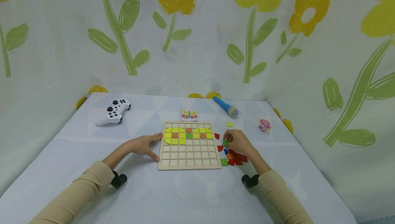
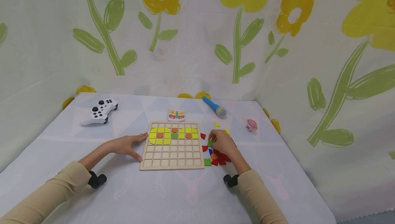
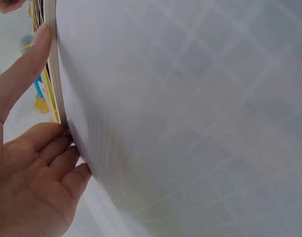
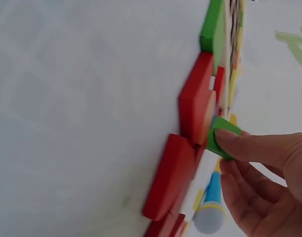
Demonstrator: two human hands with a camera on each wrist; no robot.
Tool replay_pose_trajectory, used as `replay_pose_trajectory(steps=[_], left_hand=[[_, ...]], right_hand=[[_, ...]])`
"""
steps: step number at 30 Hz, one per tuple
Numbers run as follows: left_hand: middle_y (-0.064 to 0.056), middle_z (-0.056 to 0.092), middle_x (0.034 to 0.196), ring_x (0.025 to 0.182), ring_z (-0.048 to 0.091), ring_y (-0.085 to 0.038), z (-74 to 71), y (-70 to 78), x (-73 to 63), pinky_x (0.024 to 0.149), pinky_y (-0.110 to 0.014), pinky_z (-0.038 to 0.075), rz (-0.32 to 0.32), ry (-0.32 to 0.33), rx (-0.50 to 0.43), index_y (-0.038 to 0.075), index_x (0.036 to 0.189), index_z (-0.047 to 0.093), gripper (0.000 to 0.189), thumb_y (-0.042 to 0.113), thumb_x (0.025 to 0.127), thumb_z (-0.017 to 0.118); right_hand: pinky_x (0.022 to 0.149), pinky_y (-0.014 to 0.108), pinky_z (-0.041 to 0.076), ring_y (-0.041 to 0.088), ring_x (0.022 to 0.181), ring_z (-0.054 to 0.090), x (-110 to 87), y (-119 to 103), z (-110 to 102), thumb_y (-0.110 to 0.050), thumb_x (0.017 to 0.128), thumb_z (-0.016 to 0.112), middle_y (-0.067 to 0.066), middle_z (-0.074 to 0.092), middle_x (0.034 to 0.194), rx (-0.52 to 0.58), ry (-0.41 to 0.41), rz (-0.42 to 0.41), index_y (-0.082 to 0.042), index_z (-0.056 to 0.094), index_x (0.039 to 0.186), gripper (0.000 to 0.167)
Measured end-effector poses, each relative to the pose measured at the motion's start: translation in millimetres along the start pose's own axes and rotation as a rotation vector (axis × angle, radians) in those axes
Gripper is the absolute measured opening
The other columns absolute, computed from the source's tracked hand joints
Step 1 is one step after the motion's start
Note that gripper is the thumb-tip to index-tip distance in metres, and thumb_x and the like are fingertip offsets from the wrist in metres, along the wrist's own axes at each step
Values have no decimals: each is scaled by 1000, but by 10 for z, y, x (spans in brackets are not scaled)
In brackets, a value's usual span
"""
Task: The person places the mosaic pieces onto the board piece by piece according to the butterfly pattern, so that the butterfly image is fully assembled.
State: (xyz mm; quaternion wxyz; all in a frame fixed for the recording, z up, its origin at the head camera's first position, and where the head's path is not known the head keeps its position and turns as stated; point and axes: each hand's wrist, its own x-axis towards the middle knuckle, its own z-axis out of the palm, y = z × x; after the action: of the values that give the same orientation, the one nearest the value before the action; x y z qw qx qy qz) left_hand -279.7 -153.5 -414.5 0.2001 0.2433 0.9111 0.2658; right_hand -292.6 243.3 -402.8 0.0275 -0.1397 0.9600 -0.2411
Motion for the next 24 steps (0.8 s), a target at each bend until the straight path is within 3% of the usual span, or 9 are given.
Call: replay_pose_trajectory(steps=[4,13,24], left_hand=[[-23,17,156,142,15,-43,-3,6,1,113,-57,17,-4,-3,4,-2,150,23,107,39,73,83],[-22,16,157,142,14,-43,0,18,-8,113,-57,17,-18,-8,-5,-2,151,22,107,38,73,84],[-22,16,157,142,15,-43,7,8,-9,113,-57,18,-6,3,1,-2,151,23,106,37,73,84]], right_hand=[[71,30,53,17,73,56,-8,-19,-38,2,82,72,-1,62,78,16,28,-60,-9,67,86,12],[73,30,55,15,77,62,31,-196,-19,1,85,70,0,67,81,77,82,-129,-6,70,89,8],[75,25,54,12,77,61,198,-567,206,0,88,68,3,70,90,133,-27,-232,-8,72,95,11]])
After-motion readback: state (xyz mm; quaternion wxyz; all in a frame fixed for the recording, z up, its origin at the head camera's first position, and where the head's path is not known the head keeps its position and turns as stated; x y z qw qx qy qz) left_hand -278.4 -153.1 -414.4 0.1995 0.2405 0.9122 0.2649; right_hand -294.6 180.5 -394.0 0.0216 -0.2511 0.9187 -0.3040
